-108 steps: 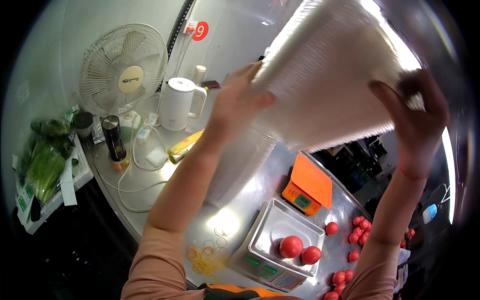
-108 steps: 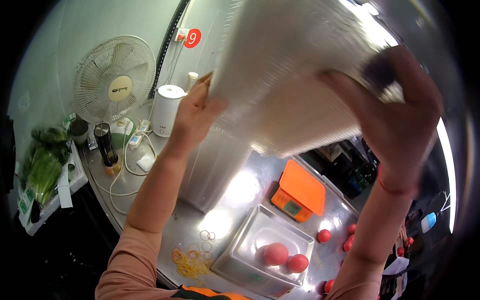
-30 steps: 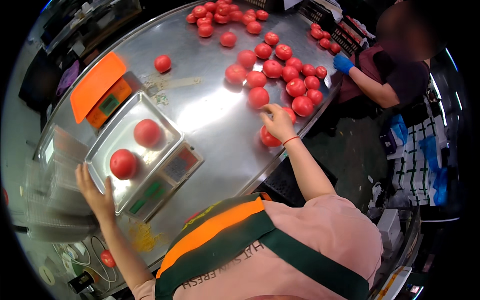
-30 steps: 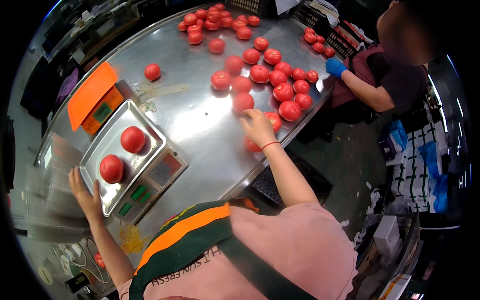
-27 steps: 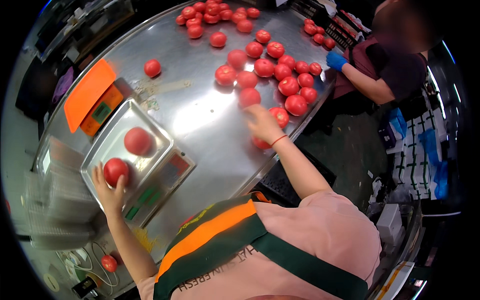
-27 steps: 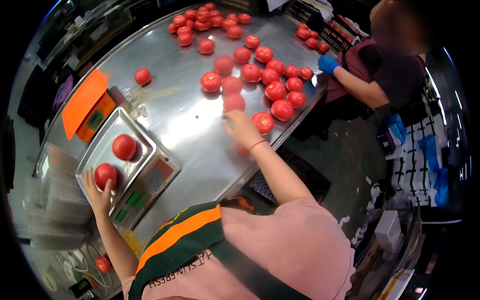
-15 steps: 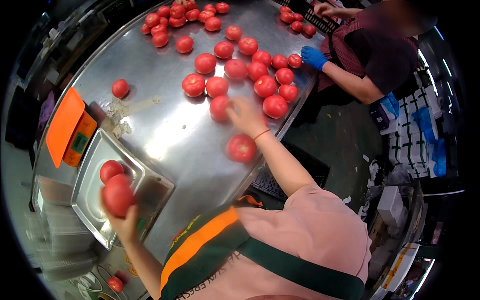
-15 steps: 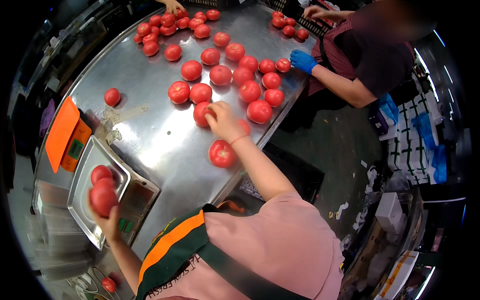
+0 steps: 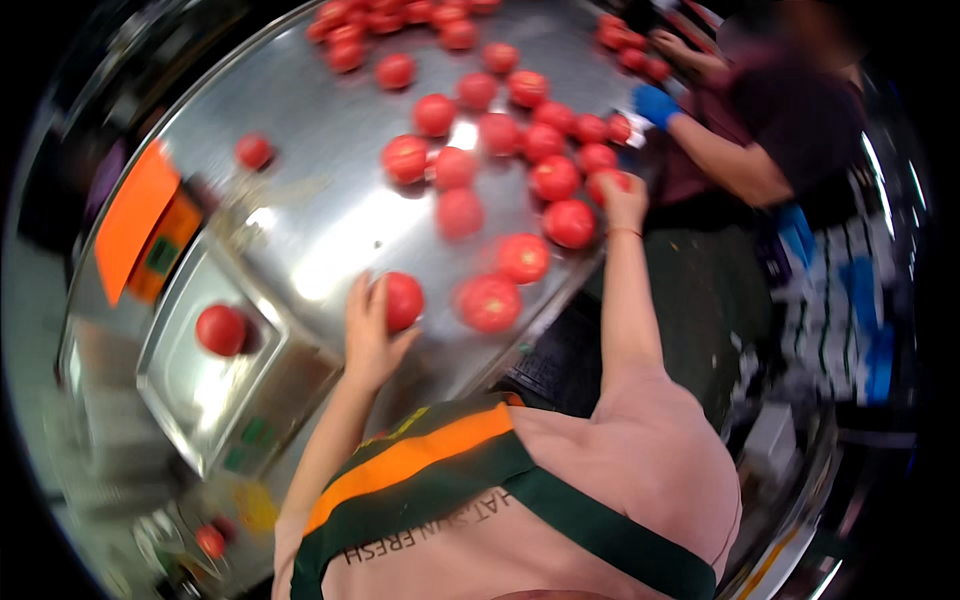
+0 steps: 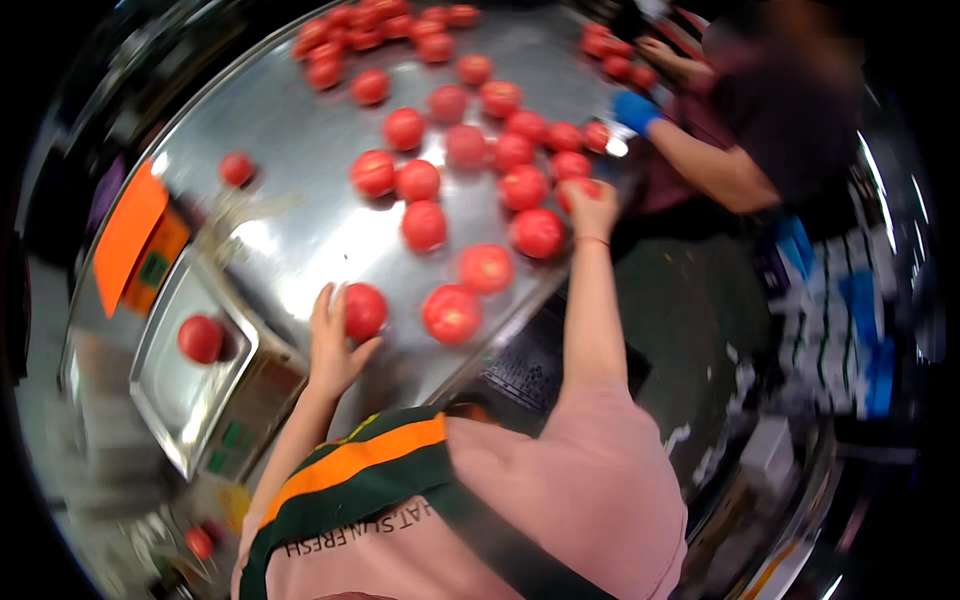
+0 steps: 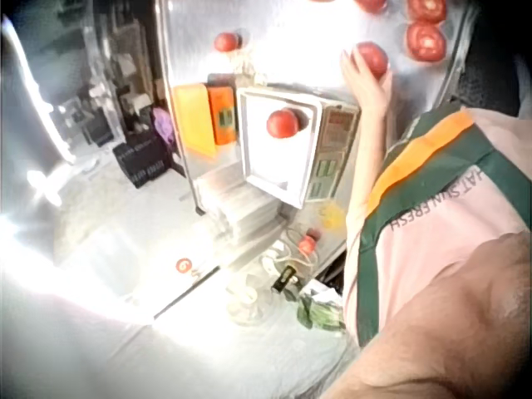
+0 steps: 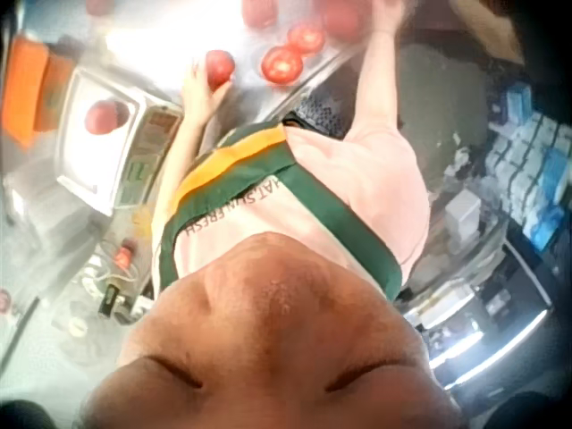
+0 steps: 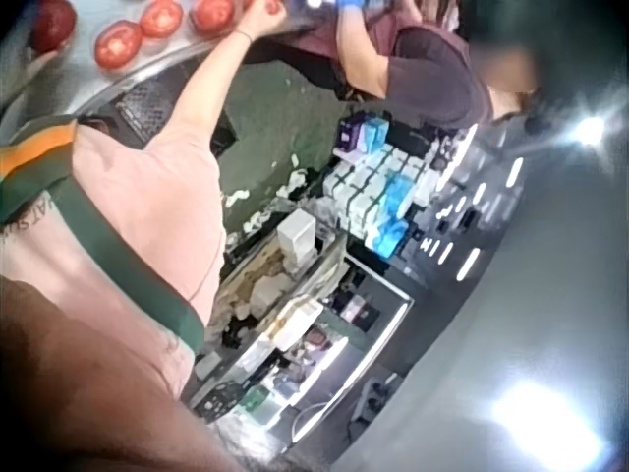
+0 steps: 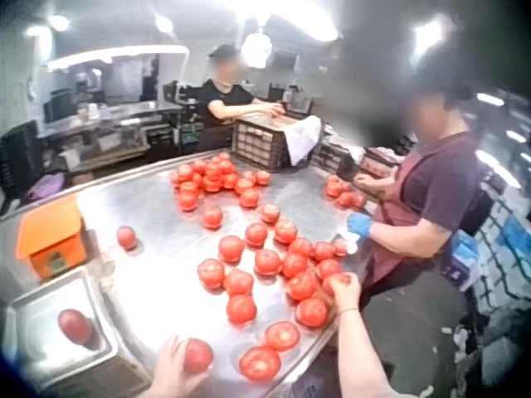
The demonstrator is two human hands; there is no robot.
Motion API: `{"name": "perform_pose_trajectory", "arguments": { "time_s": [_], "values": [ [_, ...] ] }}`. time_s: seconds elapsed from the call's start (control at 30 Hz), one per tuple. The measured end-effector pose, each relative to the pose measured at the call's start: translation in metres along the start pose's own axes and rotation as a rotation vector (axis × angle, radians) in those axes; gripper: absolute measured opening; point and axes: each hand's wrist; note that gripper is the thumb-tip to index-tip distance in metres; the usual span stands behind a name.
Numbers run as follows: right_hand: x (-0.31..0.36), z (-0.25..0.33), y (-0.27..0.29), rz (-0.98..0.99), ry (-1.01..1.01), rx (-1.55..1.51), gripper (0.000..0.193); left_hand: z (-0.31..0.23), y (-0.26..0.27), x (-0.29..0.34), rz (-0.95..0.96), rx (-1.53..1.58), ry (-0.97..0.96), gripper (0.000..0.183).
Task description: The person repeatedly picks up two tomatoes from a large pile on a stainless steel table, places them into a clear plastic clamshell container, and sets the filled container aside. The process is repeated continuously throughout the clip.
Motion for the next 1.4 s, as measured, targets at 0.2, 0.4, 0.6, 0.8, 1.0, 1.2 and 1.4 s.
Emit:
{"name": "perform_pose_trajectory", "arguments": {
  "time_s": [0.2, 0.4, 0.6, 0.8, 1.0, 1.2, 1.4],
  "values": [
    [0.149, 0.185, -0.018, 0.932, -0.180, -0.818, 0.032, -0.059, 0.065, -0.004, -0.258, -0.028, -0.389, 0.080],
    [0.299, 0.268, -0.054, 1.478, -0.084, -0.681, 0.029, 0.004, 0.145, 0.061, -0.643, -0.065, -0.037, 0.070],
    [0.351, 0.247, -0.055, 1.692, 0.097, -0.469, 0.022, 0.112, 0.184, 0.111, -0.629, -0.245, 0.626, 0.074],
    [0.355, 0.212, -0.036, 1.660, 0.033, -0.285, 0.020, 0.108, 0.338, 0.180, -0.565, -0.705, 0.087, 0.051],
    [0.365, 0.184, -0.017, 1.610, -0.234, -0.176, 0.020, 0.171, 0.473, 0.254, -0.315, -0.430, 0.730, 0.034],
    [0.377, 0.184, -0.004, 1.586, -0.256, -0.140, 0.020, 0.194, 0.502, 0.236, -0.184, -0.348, 0.697, 0.036],
    [0.377, 0.167, -0.013, 1.522, -0.149, -0.034, 0.025, 0.276, 0.481, 0.237, -0.466, -0.817, 0.570, 0.035]
  ]
}}
Point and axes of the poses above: each hand's wrist, its own x-axis away from the middle knuckle, its own y-axis out of the back of the hand, z = x × y, and after that the axes turned 1 degree about -y, right-handed
